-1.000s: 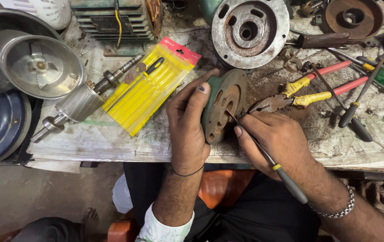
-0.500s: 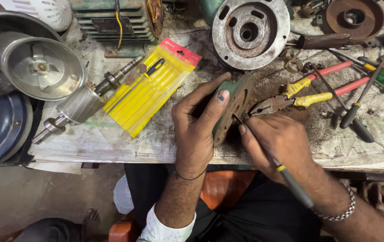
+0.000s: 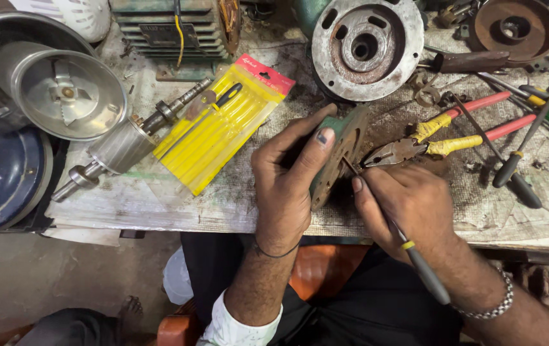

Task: The person holds a round metal motor end-bell cover on the workbench and scrapes rust and debris from its surface and edges using a file-like hand tool, rotating the cover to work different areas throughout the clip.

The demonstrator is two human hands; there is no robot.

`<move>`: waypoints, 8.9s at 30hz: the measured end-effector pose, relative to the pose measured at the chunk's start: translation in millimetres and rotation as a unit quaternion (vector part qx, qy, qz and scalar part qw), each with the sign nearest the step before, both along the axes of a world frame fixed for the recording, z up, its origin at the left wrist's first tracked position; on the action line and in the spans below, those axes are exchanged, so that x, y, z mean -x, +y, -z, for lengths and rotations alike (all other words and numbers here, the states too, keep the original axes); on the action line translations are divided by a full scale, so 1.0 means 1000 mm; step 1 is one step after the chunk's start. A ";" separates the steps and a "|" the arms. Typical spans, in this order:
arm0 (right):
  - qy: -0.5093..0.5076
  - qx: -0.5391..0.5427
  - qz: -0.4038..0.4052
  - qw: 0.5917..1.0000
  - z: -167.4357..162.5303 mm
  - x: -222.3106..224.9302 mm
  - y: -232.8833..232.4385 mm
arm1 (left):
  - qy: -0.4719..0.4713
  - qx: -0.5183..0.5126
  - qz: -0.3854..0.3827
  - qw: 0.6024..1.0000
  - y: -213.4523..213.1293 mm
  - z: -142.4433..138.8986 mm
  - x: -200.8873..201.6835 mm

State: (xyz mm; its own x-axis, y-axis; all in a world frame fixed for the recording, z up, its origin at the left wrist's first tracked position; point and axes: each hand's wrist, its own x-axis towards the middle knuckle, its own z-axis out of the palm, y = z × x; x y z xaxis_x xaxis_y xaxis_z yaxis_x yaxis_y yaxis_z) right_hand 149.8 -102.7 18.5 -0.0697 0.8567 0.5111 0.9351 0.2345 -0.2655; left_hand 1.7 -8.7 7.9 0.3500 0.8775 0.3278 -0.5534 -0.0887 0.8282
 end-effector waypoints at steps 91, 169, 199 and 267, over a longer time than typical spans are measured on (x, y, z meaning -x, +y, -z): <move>-0.134 -0.030 0.040 0.990 0.006 0.014 -0.001 | -0.033 0.066 -0.052 0.996 0.002 0.002 -0.005; -0.067 0.010 0.043 0.997 0.013 0.013 0.001 | 0.077 -0.024 -0.043 0.996 -0.007 -0.005 0.000; -0.009 0.014 0.026 1.000 0.011 0.011 -0.014 | 0.093 -0.005 -0.013 0.996 -0.006 -0.011 0.008; -0.083 0.635 -0.251 0.726 0.227 0.058 -0.012 | 0.108 -0.083 -0.080 0.987 0.017 0.013 0.005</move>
